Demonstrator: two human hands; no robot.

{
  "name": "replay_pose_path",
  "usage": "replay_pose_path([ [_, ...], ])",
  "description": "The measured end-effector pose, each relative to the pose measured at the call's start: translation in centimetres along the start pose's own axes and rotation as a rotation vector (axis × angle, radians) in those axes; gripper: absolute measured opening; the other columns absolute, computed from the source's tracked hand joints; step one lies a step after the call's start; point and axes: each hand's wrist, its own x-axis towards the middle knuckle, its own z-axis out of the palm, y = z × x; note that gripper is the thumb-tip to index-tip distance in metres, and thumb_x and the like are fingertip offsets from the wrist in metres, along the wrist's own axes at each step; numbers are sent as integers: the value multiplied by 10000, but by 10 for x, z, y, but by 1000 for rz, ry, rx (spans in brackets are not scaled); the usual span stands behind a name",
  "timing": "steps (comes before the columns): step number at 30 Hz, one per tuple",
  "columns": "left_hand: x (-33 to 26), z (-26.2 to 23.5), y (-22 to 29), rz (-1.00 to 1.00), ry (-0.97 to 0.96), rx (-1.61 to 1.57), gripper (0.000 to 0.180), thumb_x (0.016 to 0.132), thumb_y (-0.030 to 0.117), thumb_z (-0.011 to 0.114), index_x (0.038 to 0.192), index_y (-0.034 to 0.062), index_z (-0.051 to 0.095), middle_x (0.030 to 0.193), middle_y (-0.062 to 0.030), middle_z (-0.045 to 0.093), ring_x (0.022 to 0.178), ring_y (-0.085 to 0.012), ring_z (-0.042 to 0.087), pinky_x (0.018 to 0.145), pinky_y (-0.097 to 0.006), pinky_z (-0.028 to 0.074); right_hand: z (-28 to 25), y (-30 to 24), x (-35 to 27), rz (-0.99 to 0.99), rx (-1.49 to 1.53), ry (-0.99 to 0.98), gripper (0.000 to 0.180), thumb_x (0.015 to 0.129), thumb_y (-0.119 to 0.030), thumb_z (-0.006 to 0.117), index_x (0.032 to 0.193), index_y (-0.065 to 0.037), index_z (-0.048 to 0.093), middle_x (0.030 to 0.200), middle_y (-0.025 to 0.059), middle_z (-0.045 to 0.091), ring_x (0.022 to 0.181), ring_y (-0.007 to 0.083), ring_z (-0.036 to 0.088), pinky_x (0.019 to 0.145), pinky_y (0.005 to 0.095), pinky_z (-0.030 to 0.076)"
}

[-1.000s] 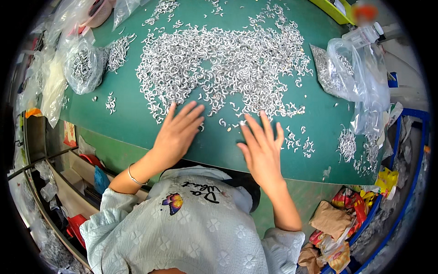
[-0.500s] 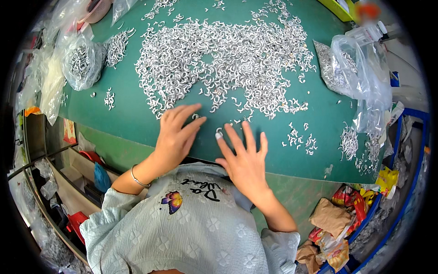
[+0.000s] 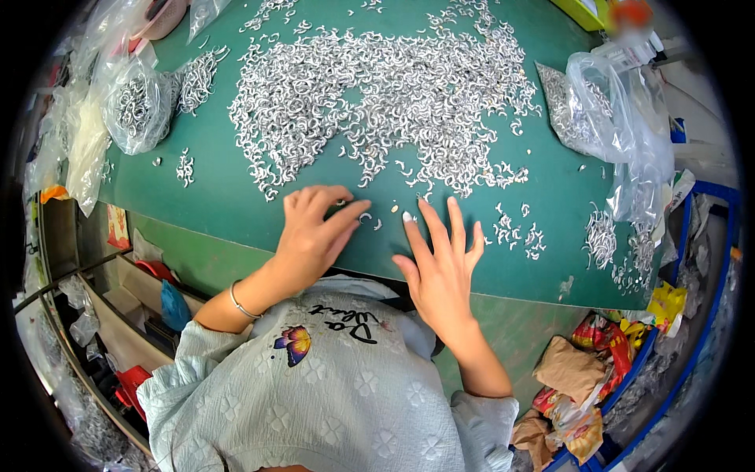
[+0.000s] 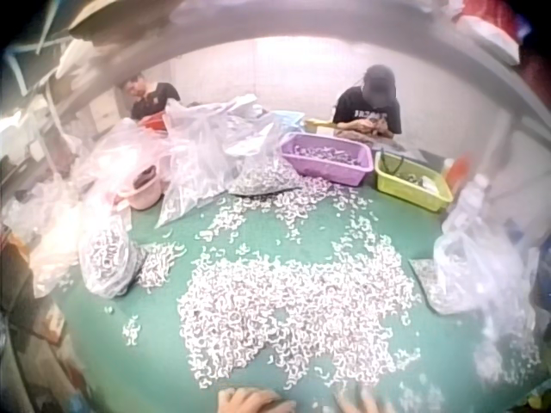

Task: The person sorts through a large pile of small, crescent-shaped metal components on a green workbench by hand, picking out individual pieces and placing them into a plastic bag.

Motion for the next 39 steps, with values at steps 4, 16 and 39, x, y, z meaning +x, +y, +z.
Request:
replay_pose_path([
  [4,1,4,-1,7,-13,31,260,760,18,711,1003,105,681,1091,-56,575,983,-241,527,830,-393,344,-1,-2,-4,13,71,31,435,846,-226,673,1249,-70,619,1460,121,424,1417,396,266,1098,632,119],
  [16,-4,11,21,73,-118,-107,333,771,47,721,1097,55,653,1103,-80,573,967,-256,546,813,-385,392,3,13,10,90,-32,81,512,837,-244,686,1311,-89,571,1496,134,371,1420,414,243,1098,630,123],
  [39,-21,10,7,170,-195,-243,354,715,-12,584,1066,-21,632,1052,-110,585,987,-267,559,804,-361,412,-3,-5,16,35,-65,13,452,824,-255,712,1228,-71,627,1511,111,352,1426,425,224,1058,675,157],
])
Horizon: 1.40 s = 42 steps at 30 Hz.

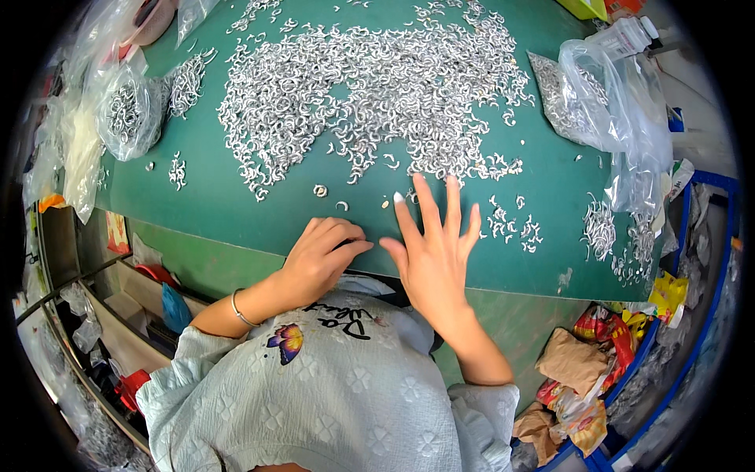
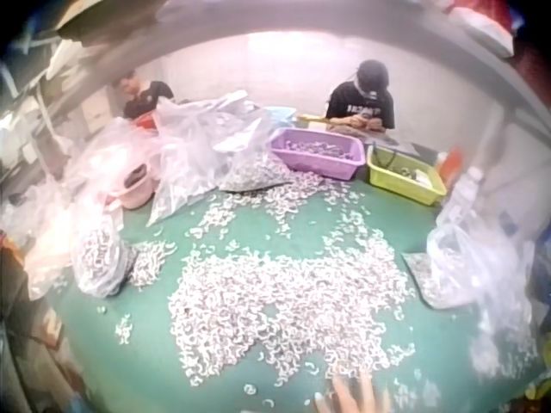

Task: The person sorts through a large pile of small, crescent-shaped metal components on a green workbench by hand, picking out individual pieces and placing them into a plastic bag.

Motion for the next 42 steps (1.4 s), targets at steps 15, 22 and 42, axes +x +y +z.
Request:
replay_pose_path([
  [15,12,3,8,62,-72,83,435,702,-9,640,1137,-15,625,1162,-144,560,1046,-317,546,807,-375,444,12,12,40,-90,26,104,456,866,-217,680,1270,-32,577,1472,117,403,1428,396,246,1069,653,188],
  [22,-2,0,3,20,2,-39,417,669,-24,599,1082,-79,619,1125,-166,574,1013,-329,571,854,-412,483,1,10,23,-51,74,55,482,861,-233,690,1281,-28,573,1454,117,416,1428,391,249,1065,670,185],
  [42,-2,1,13,-38,98,38,409,760,34,732,1146,-17,605,1234,-157,561,1134,-338,538,878,-443,434,0,-2,28,-174,312,-36,410,893,-215,638,1281,-92,592,1514,83,371,1446,383,226,1095,644,139],
])
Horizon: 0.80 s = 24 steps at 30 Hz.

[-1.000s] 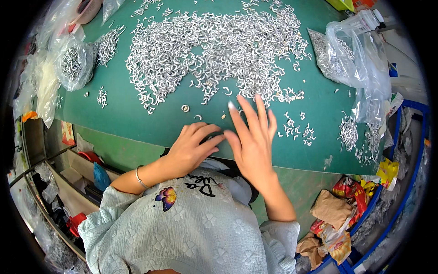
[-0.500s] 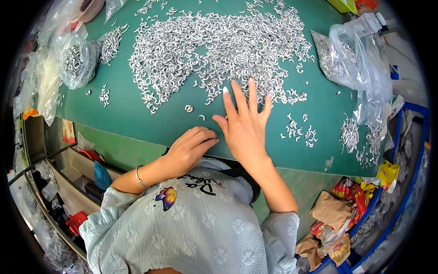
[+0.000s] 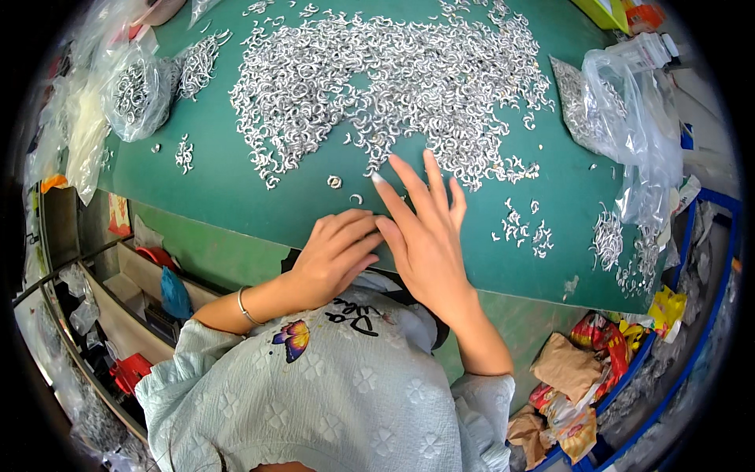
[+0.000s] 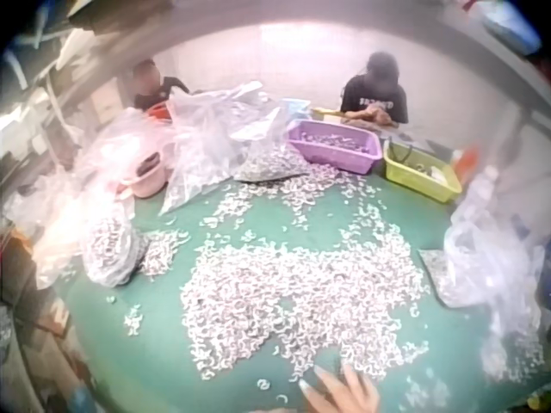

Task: The person sorts through a large pile of small, crescent-shaped metal components on a green workbench by hand, picking out individual pieces and placing them into a plastic bag.

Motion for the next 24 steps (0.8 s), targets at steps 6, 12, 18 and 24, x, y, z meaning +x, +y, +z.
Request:
replay_pose_path([
  [6,-12,0,-10,47,-75,-12,393,723,20,656,1108,-54,620,1202,-145,585,1127,-310,551,857,-432,438,12,3,11,-21,-184,-113,435,903,-224,636,1311,-89,571,1495,69,401,1451,353,232,1102,635,144],
  [12,-16,-6,-15,12,66,-13,381,737,-12,666,1116,-31,632,1121,-140,608,1063,-297,572,830,-412,446,5,5,-3,69,-234,0,455,858,-227,687,1277,-76,595,1488,73,414,1450,346,246,1102,646,143],
  [18,13,-30,-26,-253,182,261,360,775,-21,686,1126,54,654,1089,-87,596,964,-282,565,860,-380,396,7,8,-5,73,-256,50,503,850,-220,697,1304,-52,560,1491,82,405,1433,334,289,1090,642,175],
  [24,11,-29,-37,-277,138,259,311,772,-22,698,1071,53,660,1079,-65,590,955,-247,554,819,-357,383,19,3,18,-29,-250,-20,467,856,-252,688,1255,-36,580,1485,83,413,1426,324,300,1086,658,172],
])
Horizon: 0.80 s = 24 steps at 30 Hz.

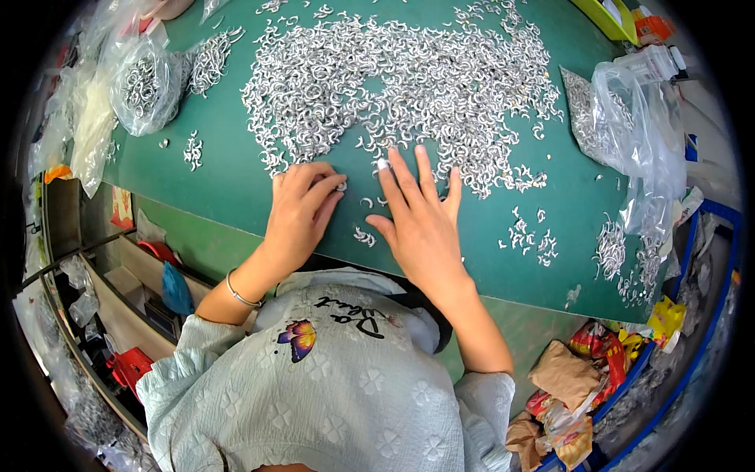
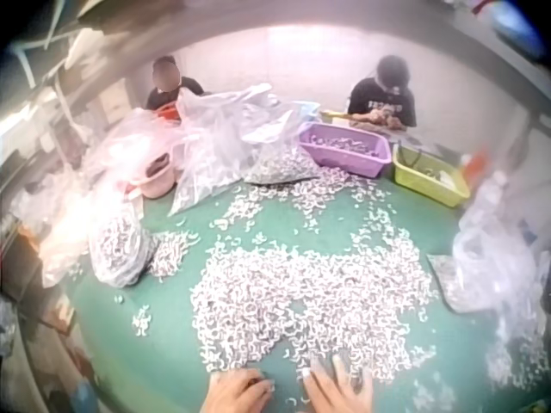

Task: The person sorts through a large pile of small, crescent-shaped metal components on a green workbench by hand, picking out individual pieces and placing them into a plastic bag.

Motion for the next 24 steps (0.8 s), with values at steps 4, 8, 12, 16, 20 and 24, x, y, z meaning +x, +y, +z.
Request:
replay_pose_path([
  [4,1,-5,-2,-35,83,7,347,765,-27,697,1099,47,644,1076,-77,594,961,-262,562,820,-369,389,-8,4,-8,25,13,23,445,859,-241,683,1250,-50,590,1476,57,425,1433,320,286,1083,670,155],
  [8,1,4,11,120,-55,-110,365,763,-3,705,1117,59,646,1081,-84,591,971,-256,558,807,-370,392,-10,0,-4,24,-25,22,460,863,-198,675,1296,-87,570,1469,32,434,1434,324,284,1084,671,153],
  [12,0,11,9,113,-52,-79,306,762,10,715,1057,62,656,1044,-61,586,934,-232,550,790,-360,373,-4,4,-6,1,-47,-30,470,858,-176,677,1303,-77,564,1450,39,450,1433,319,288,1079,682,160],
  [16,4,4,-2,11,50,28,256,763,-1,712,1007,59,660,1017,-48,581,911,-225,547,785,-357,369,-21,1,-18,9,32,-121,468,861,-154,672,1306,-58,562,1443,46,463,1424,311,313,1094,664,148],
  [20,12,6,8,77,99,-74,317,737,-41,684,1038,54,665,1025,-78,583,933,-257,553,790,-358,381,-28,2,-19,-17,204,-104,454,871,-102,648,1311,-39,557,1438,56,478,1412,310,351,1115,630,135],
  [24,7,13,22,316,-205,-59,370,739,31,604,1106,15,648,1178,-87,590,1033,-264,554,825,-381,382,-20,8,-5,41,123,62,451,877,-54,624,1321,-41,551,1432,64,490,1412,310,359,1119,614,137],
])
